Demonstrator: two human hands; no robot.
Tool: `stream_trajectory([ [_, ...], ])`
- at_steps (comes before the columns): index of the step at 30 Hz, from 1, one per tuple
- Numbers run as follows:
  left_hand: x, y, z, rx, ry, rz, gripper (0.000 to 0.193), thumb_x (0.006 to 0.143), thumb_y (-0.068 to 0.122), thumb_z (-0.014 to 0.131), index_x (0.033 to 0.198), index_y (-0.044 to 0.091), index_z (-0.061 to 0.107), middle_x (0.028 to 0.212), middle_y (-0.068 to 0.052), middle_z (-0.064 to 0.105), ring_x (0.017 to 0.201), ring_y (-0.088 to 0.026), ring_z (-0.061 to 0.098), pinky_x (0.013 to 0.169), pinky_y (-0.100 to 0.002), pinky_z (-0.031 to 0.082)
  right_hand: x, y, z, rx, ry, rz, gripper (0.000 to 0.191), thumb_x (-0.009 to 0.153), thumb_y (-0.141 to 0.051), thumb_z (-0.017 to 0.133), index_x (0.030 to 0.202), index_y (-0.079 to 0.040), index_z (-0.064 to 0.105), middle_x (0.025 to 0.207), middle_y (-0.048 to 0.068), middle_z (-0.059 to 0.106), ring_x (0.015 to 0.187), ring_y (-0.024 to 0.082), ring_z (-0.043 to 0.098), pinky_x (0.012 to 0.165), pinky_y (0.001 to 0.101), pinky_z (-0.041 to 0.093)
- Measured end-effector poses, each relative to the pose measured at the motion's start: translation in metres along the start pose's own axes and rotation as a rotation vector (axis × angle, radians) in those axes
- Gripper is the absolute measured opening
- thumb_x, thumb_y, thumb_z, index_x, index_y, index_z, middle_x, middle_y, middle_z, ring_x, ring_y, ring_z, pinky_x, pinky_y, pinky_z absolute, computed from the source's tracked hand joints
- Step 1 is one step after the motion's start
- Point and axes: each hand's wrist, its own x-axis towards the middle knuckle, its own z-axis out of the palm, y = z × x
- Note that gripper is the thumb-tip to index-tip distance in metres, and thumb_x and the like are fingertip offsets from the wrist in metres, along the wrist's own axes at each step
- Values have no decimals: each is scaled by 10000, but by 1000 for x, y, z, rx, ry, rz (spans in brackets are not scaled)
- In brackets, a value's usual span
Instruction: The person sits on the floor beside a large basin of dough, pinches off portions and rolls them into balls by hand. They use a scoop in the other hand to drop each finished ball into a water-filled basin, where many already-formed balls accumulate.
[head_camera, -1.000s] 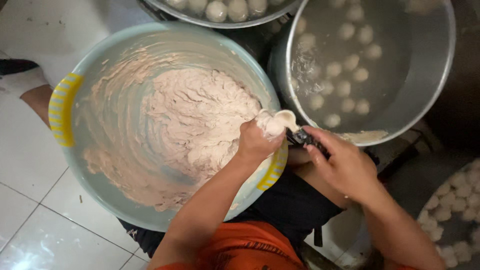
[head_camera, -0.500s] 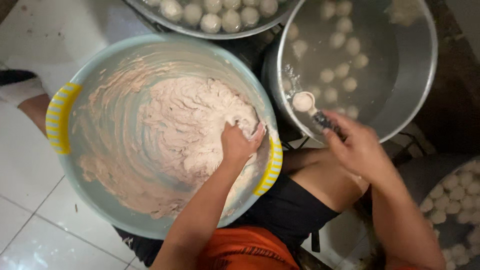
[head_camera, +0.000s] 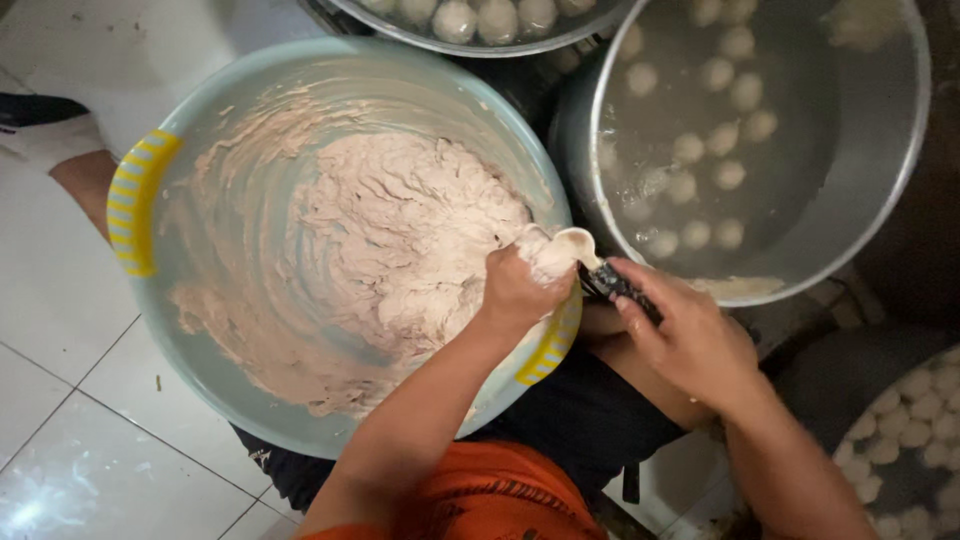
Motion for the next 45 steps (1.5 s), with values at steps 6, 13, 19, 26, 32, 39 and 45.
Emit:
stream_trajectory([
  [6, 5, 3, -3, 1, -90, -252, 202, 714, 187, 790, 884, 91, 736, 833, -156, 724, 800, -385, 706, 700, -462, 566, 7, 4, 8, 684, -282, 443, 463, 981, -91, 611, 1443, -86, 591, 949, 40, 710, 654, 61, 538, 546, 214, 461],
  [13, -9, -27, -6, 504, -50, -346, 440, 780, 454, 835, 853, 29, 749, 835, -234, 694, 786, -434, 669, 756, -512, 553, 3, 28, -18, 295, -53, 437, 533, 950, -137, 619, 1480, -148, 567, 1007, 54, 735, 766, 132, 641, 659, 300, 524],
  [19, -12, -30, -9, 181, 44, -45, 136, 910, 207, 734, 903, 71, 724, 904, -148, 732, 850, -393, 686, 812, -461, 576, 18, 48, -29, -142, 136, 224, 454, 988, -156, 647, 1439, -102, 627, 1230, 181, 692, 1015, 274, 685, 845, 407, 560],
  [26, -7, -11, -5, 74, 113, -49, 197, 851, 167, 823, 802, 96, 646, 723, -111, 679, 620, -355, 666, 582, -422, 543, 4, 19, -13, 298, -225, 572, 548, 1001, -136, 651, 1546, -156, 596, 1021, 204, 714, 776, 336, 728, 662, 406, 598],
  [32, 3, 0, -9, -47, -40, -125, 150, 739, 137, 790, 849, 73, 710, 743, -125, 683, 667, -352, 702, 613, -415, 567, 5, -7, 10, 178, -50, 113, 423, 962, -89, 661, 1381, -51, 609, 1172, 138, 721, 953, 168, 709, 782, 310, 562],
  [39, 4, -30, -17, 198, -353, -474, 208, 647, 162, 786, 770, 9, 715, 887, -249, 717, 847, -402, 723, 805, -471, 572, 12, 21, 20, 820, -349, 478, 468, 986, -77, 576, 1454, -60, 574, 969, 75, 723, 622, 76, 547, 509, 237, 454],
  [45, 59, -127, -128, 815, 319, -802, 260, 749, 251, 729, 874, 24, 713, 965, -251, 711, 908, -404, 716, 849, -477, 567, 1, 9, 7, 539, -214, 335, 483, 931, -108, 636, 1413, -94, 609, 985, 77, 728, 655, 108, 577, 510, 242, 482],
])
